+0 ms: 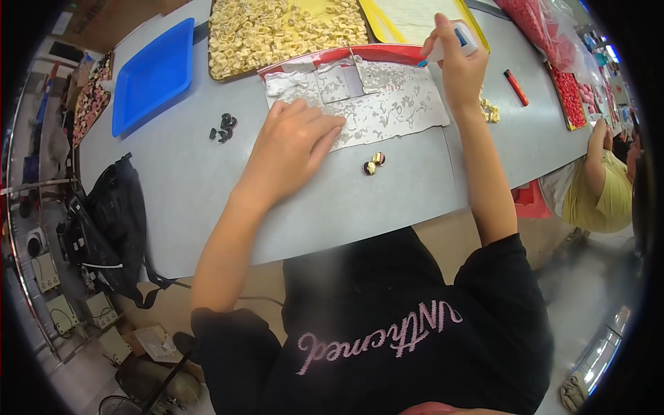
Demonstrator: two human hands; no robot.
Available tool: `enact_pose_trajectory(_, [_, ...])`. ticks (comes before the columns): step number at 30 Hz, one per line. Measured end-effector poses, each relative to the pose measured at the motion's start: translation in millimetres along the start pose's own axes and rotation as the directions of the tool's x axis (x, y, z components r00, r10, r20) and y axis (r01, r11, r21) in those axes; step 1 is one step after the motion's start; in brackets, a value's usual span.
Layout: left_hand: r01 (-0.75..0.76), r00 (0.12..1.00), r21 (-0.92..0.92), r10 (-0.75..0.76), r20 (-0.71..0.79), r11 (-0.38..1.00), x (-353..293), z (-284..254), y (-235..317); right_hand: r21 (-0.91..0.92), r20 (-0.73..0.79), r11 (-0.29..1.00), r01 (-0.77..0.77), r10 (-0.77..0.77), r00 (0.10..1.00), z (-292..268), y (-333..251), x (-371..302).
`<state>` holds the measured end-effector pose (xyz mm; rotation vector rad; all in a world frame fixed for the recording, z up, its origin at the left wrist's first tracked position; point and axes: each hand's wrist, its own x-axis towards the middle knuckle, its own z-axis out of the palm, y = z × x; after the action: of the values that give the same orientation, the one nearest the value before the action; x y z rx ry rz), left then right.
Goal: Applying precision glue to small plastic components and assembling them at a factory workbench.
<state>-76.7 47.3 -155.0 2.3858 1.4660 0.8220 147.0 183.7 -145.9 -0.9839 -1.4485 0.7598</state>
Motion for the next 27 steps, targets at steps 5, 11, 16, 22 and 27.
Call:
enact_pose_trajectory(5, [-0.014,1.000,0.000,0.014,-0.017,1.000,0,0,-1,0.021,0.235,1.000,-0.016,0.011,0.972,7,-7,-8])
enact_pose_trajectory(11, [0.004,0.993,-0.018,-0.006,-0.115,1.000,5,1,-1,0.049,0.275,0.999,-0.022,0.007,0.961,8,-10,-12])
enact_pose_trajectory(16, [-0.008,0.992,-0.028,0.004,-0.127,1.000,5,0,-2,0.049,0.294,0.998,-0.050,0.033,0.955,8,-11,-13])
enact_pose_trajectory(22, [0.015,0.989,-0.084,-0.027,-0.144,0.996,3,1,-2,0.059,0.357,0.998,-0.026,0.003,0.934,14,-10,-18])
enact_pose_trajectory(27, [-0.007,0.987,-0.082,-0.006,-0.159,0.997,3,3,-2,0.084,0.350,0.996,0.022,-0.050,0.936,19,-7,-24])
